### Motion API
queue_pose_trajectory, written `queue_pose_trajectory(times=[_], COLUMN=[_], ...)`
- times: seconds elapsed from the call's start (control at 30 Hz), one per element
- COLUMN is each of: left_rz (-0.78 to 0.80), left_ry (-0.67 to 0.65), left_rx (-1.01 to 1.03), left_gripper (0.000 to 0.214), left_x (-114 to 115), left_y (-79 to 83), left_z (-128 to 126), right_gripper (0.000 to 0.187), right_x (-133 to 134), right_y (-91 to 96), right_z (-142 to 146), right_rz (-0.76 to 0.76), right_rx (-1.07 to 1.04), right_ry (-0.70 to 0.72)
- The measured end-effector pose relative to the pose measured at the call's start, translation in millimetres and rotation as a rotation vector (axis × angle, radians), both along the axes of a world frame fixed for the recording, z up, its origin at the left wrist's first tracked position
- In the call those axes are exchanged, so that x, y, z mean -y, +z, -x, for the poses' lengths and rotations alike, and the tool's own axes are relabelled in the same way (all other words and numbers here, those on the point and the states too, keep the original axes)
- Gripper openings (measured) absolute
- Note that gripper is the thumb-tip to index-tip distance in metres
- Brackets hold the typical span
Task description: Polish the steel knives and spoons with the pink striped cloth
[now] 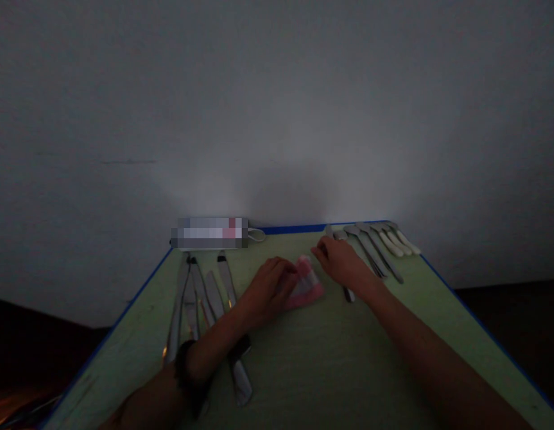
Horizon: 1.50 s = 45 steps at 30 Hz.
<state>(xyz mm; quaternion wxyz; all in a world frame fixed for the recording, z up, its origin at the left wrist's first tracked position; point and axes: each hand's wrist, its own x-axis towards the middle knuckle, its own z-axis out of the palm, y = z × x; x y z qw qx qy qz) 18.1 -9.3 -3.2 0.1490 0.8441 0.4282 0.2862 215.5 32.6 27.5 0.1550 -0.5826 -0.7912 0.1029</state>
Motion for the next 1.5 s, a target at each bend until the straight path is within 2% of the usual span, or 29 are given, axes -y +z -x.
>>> queue_pose_trajectory(times=[0.1, 0.2, 0.27, 0.37, 0.47, 0.53, 0.63, 0.8, 0.93, 1.03, 1.1, 1.17, 1.23, 1.33, 1.43, 1.5], left_rz=[-0.083, -0.124, -0.135, -0.112, -0.018, -0.004, -0.018, 0.017, 0.064, 0.019, -0.010, 0.003, 0.067, 0.150, 0.401, 0.493], left_ry=[0.074, 0.250, 0.426, 0.644, 0.607, 0.555, 0.515, 0.664, 0.574, 0.511, 0.556, 0.675, 0.769, 0.759, 0.747, 0.732], left_rx=[-0.143, -0.373, -0.519, -0.670, -0.685, -0.655, -0.603, -0.587, -0.540, -0.497, -0.506, -0.552, -0.619, -0.649, -0.709, -0.721], left_gripper=[0.014, 0.018, 0.034, 0.060, 0.072, 0.071, 0.066, 0.075, 0.066, 0.061, 0.059, 0.055, 0.047, 0.032, 0.028, 0.025], left_x=[-2.2, 7.8, 23.1, 50.1, 66.8, 69.2, 66.4, 63.1, 59.5, 56.3, 55.2, 54.4, 53.0, 47.9, 38.3, 31.0], left_y=[14.5, 22.0, 17.7, 1.1, -13.4, -16.8, -15.3, -14.4, -15.9, -14.8, -12.0, -7.0, -0.3, 10.8, 21.0, 27.0], left_z=[9.4, 23.0, 33.8, 49.4, 60.1, 64.1, 68.2, 77.3, 82.0, 85.3, 91.0, 100.9, 113.6, 132.1, 144.9, 150.1], right_gripper=[0.028, 0.035, 0.037, 0.035, 0.036, 0.038, 0.039, 0.038, 0.039, 0.038, 0.038, 0.038, 0.038, 0.038, 0.039, 0.039], right_x=[10.3, 22.1, 28.9, 34.4, 34.5, 33.4, 32.1, 31.9, 32.6, 32.9, 32.9, 32.7, 32.4, 31.5, 30.8, 30.6], right_y=[-5.3, -12.0, -16.1, -20.5, -22.7, -23.9, -25.7, -27.2, -26.8, -26.4, -26.2, -26.4, -27.0, -28.3, -28.9, -28.7], right_z=[14.3, 26.1, 32.6, 39.2, 41.2, 40.7, 39.2, 37.8, 37.8, 37.8, 37.9, 38.0, 38.1, 38.1, 38.1, 38.1], right_rz=[0.011, 0.036, 0.050, 0.039, 0.030, 0.031, 0.028, 0.027, 0.033, 0.036, 0.039, 0.037, 0.031, 0.024, 0.029, 0.036], right_rx=[-0.031, -0.015, 0.037, 0.118, 0.151, 0.161, 0.165, 0.148, 0.143, 0.142, 0.141, 0.139, 0.137, 0.134, 0.141, 0.149], right_ry=[0.019, 0.041, 0.042, 0.035, 0.032, 0.028, 0.030, 0.044, 0.039, 0.038, 0.038, 0.038, 0.035, 0.039, 0.043, 0.040])
